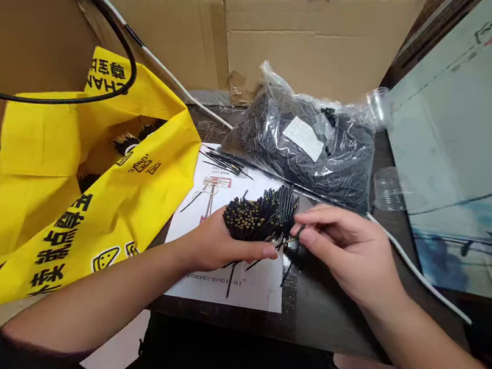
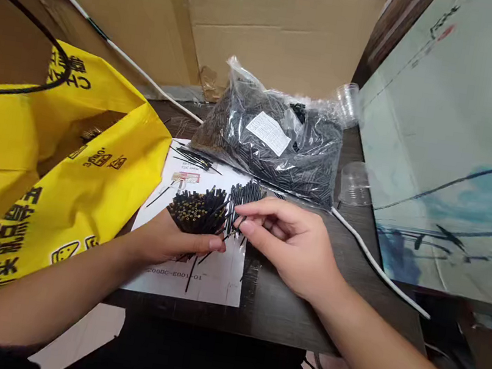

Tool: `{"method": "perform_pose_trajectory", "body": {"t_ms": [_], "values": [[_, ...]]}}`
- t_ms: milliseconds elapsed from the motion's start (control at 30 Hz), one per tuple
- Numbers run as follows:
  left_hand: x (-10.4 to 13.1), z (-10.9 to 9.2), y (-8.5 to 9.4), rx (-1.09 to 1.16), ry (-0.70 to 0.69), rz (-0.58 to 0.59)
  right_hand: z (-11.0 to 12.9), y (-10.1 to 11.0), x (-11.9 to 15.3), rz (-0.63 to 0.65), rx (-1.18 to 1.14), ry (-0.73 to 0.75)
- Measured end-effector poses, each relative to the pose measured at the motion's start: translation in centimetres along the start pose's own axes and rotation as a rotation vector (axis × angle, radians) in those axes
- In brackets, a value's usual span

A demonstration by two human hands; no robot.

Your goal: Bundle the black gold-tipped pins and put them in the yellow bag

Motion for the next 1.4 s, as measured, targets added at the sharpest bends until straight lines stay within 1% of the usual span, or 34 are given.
{"method": "perform_pose_trajectory", "body": {"t_ms": [100, 167, 233, 300, 467, 567, 667, 767, 867, 933, 1000, 1133, 1233, 1300, 1333, 1400], "values": [[-0.1, -0.1, -0.1, -0.001, -0.012, 0.005, 0.5, 0.2, 0.3, -0.036, 0.109, 0.086], [-0.1, -0.2, -0.1, -0.003, -0.017, -0.001, 1.4, 0.0, 0.6, -0.039, 0.226, 0.198], [-0.1, -0.4, 0.0, -0.009, -0.013, -0.024, 2.5, -0.5, 1.0, -0.021, 0.338, 0.322], [0.0, -0.5, 0.1, -0.011, -0.006, -0.042, 2.9, -0.9, 1.1, 0.008, 0.381, 0.382], [0.1, -0.4, 0.5, -0.038, -0.021, -0.075, 2.6, -1.2, 0.6, 0.053, 0.401, 0.346], [0.1, -0.7, 0.7, -0.088, -0.078, -0.089, 2.4, -1.5, 0.5, 0.083, 0.436, 0.333], [0.1, -0.9, 0.8, -0.121, -0.115, -0.084, 2.4, -1.7, 0.5, 0.084, 0.468, 0.340], [0.2, -0.3, 0.5, -0.083, -0.078, -0.040, 2.6, -1.6, 0.5, 0.096, 0.486, 0.358], [0.3, 0.7, -0.2, 0.038, -0.018, 0.023, 3.3, -1.3, 0.5, 0.099, 0.493, 0.386], [0.4, 1.3, -0.2, 0.151, 0.000, 0.002, 4.0, -1.2, 0.5, 0.082, 0.527, 0.392], [0.4, 1.7, -0.2, 0.252, 0.010, -0.028, 4.8, -1.8, 0.5, 0.089, 0.582, 0.395], [0.3, 1.9, -0.7, 0.347, -0.010, -0.023, 7.3, -4.4, 0.0, 0.181, 0.708, 0.477], [0.2, 1.9, -0.8, 0.422, -0.023, -0.028, 9.9, -5.5, -0.8, 0.225, 0.800, 0.562], [0.2, 1.9, -0.5, 0.502, -0.026, -0.050, 11.6, -5.0, -1.6, 0.195, 0.845, 0.572], [0.2, 2.0, -0.4, 0.523, -0.021, -0.062, 12.2, -4.5, -2.1, 0.171, 0.858, 0.551], [0.4, 2.1, -0.1, 0.491, -0.003, -0.081, 13.6, -3.3, -2.9, 0.045, 0.895, 0.543]]}}
Point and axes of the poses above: each hand's wrist, its own x-axis away from the middle knuckle, its own y-axis out of the back of the hand, z = x × y, the point moved 9 cm from there along -x, towards the middle knuckle, and after that the axes turned 8 degrees about -y, right-handed, at the moved point
